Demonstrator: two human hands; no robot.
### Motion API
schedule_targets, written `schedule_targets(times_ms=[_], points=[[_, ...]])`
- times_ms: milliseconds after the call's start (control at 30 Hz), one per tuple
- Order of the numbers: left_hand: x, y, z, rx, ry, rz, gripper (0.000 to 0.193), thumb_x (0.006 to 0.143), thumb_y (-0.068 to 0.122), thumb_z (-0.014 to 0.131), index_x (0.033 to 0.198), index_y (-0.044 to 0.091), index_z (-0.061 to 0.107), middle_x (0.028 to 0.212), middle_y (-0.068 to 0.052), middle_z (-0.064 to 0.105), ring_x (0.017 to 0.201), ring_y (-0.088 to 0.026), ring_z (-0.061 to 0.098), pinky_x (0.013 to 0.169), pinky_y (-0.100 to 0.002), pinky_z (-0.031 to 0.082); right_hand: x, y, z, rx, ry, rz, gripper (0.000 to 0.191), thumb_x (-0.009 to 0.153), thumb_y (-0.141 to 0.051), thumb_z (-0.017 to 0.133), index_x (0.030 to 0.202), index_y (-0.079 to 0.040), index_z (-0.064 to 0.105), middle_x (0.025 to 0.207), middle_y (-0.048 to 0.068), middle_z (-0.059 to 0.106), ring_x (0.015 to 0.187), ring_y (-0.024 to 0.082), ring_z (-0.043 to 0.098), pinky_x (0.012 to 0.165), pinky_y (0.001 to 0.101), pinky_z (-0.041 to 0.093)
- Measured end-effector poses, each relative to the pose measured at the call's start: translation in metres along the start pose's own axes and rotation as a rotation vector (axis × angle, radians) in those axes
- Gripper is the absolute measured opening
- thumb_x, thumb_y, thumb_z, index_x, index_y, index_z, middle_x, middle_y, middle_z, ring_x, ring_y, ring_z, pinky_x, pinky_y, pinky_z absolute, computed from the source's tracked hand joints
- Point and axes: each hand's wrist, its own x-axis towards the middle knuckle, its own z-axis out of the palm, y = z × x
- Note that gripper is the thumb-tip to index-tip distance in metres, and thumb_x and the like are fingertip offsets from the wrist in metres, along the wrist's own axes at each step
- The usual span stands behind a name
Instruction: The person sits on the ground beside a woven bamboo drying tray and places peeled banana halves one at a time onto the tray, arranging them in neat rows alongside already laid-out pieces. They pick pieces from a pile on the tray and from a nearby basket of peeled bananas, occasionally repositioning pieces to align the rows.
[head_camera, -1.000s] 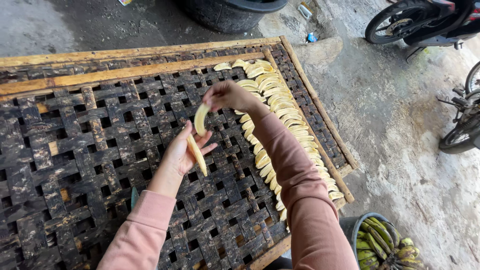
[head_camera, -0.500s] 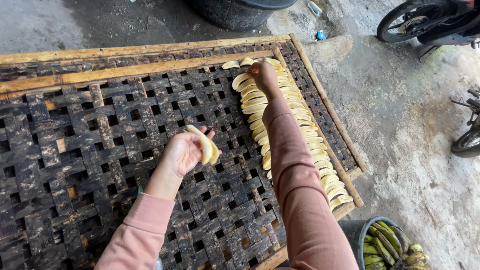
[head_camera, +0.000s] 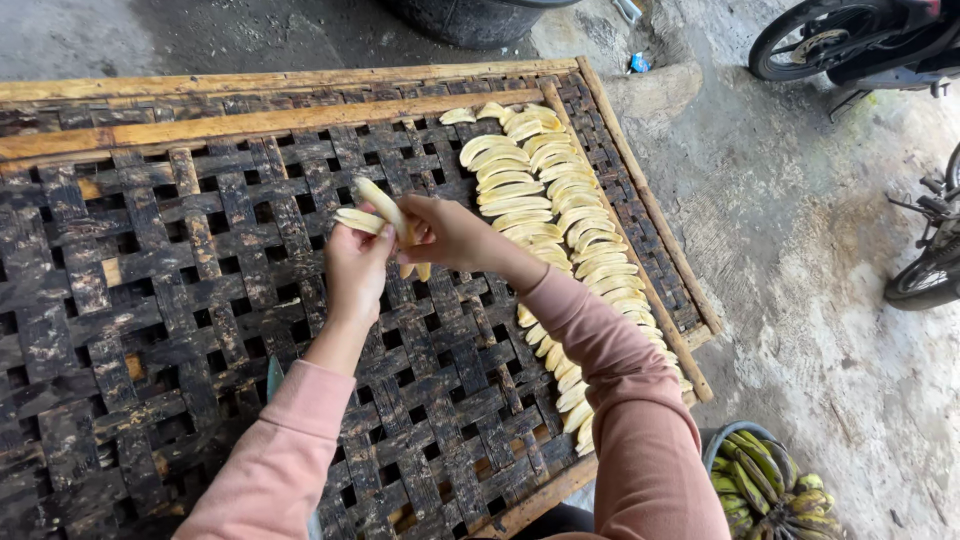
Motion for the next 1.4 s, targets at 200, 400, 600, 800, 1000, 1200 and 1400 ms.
schedule_targets(times_ms=[200, 400, 600, 800, 1000, 1200, 1400], points=[[0.002, -0.022, -0.011, 0.017, 0.003, 0.066, 0.032, 0.099, 0.005, 0.063, 0.130, 0.000, 0.056, 0.120, -0.008, 0.069, 0.108, -0.014, 0.068, 0.092, -0.030, 0.058, 0.006, -0.031, 0.006, -0.205, 0.256, -0.154, 0.027, 0.077, -0.014, 0.085, 0.093, -0.001, 0.066, 0.081, 0.007, 0.066, 0.067, 0.016, 0.063, 0.060, 0.0312, 0.052], [-0.020, -0.022, -0.037, -0.661, -0.024, -0.368, 0.043, 0.108, 0.049, 0.053, 0.128, 0.012, 0.057, 0.106, -0.003, 0.061, 0.094, -0.017, 0.061, 0.079, -0.045, 0.055, 0.004, -0.071, 0.039, -0.316, 0.154, -0.138, 0.017, 0.085, -0.009, 0.078, 0.094, 0.000, 0.067, 0.073, 0.013, 0.063, 0.061, 0.023, 0.061, 0.057, 0.0358, 0.048], [-0.107, 0.042, -0.107, -0.810, 0.011, -0.288, 0.048, 0.092, 0.052, 0.056, 0.116, 0.010, 0.061, 0.102, -0.004, 0.070, 0.100, -0.020, 0.069, 0.084, -0.042, 0.060, 0.010, -0.164, 0.109, -0.342, 0.067, -0.310, 0.027, 0.087, -0.009, 0.077, 0.113, -0.005, 0.073, 0.080, 0.010, 0.069, 0.067, 0.019, 0.066, 0.060, 0.0320, 0.052], [-0.224, 0.139, -0.253, -0.696, 0.224, 0.015, 0.029, 0.090, 0.007, 0.073, 0.114, 0.009, 0.057, 0.092, -0.007, 0.066, 0.087, -0.022, 0.069, 0.076, -0.041, 0.060, 0.026, -0.250, 0.198, 0.050, -0.048, -0.266, 0.024, 0.097, -0.009, 0.074, 0.120, -0.007, 0.071, 0.083, 0.000, 0.065, 0.071, 0.007, 0.056, 0.063, 0.0258, 0.047], [-0.373, 0.267, -0.428, -0.503, 0.580, 0.334, 0.028, 0.099, -0.001, 0.056, 0.126, 0.008, 0.057, 0.117, -0.011, 0.066, 0.117, -0.027, 0.067, 0.105, -0.042, 0.057, 0.032, -0.295, 0.330, -0.086, -0.212, -0.467, 0.033, 0.088, -0.009, 0.081, 0.120, -0.005, 0.071, 0.098, 0.006, 0.065, 0.079, 0.014, 0.063, 0.068, 0.0296, 0.054], [-0.471, 0.294, -0.506, -0.621, 0.727, 0.642, 0.027, 0.107, -0.001, 0.057, 0.133, 0.007, 0.059, 0.133, -0.016, 0.065, 0.133, -0.031, 0.063, 0.119, -0.049, 0.053, 0.046, -0.339, 0.420, -0.166, -0.196, -0.547, 0.045, 0.085, -0.007, 0.080, 0.128, -0.007, 0.066, 0.112, 0.010, 0.066, 0.097, 0.025, 0.065, 0.079, 0.0346, 0.057], [-0.494, 0.269, -0.547, -0.812, 0.831, 0.529, 0.018, 0.104, 0.000, 0.060, 0.118, 0.011, 0.062, 0.125, -0.010, 0.070, 0.125, -0.027, 0.066, 0.109, -0.051, 0.057, 0.093, -0.404, 0.454, -0.530, -0.276, -0.845, 0.063, 0.078, -0.019, 0.084, 0.136, -0.009, 0.060, 0.127, 0.013, 0.062, 0.119, 0.032, 0.058, 0.098, 0.0478, 0.047]])
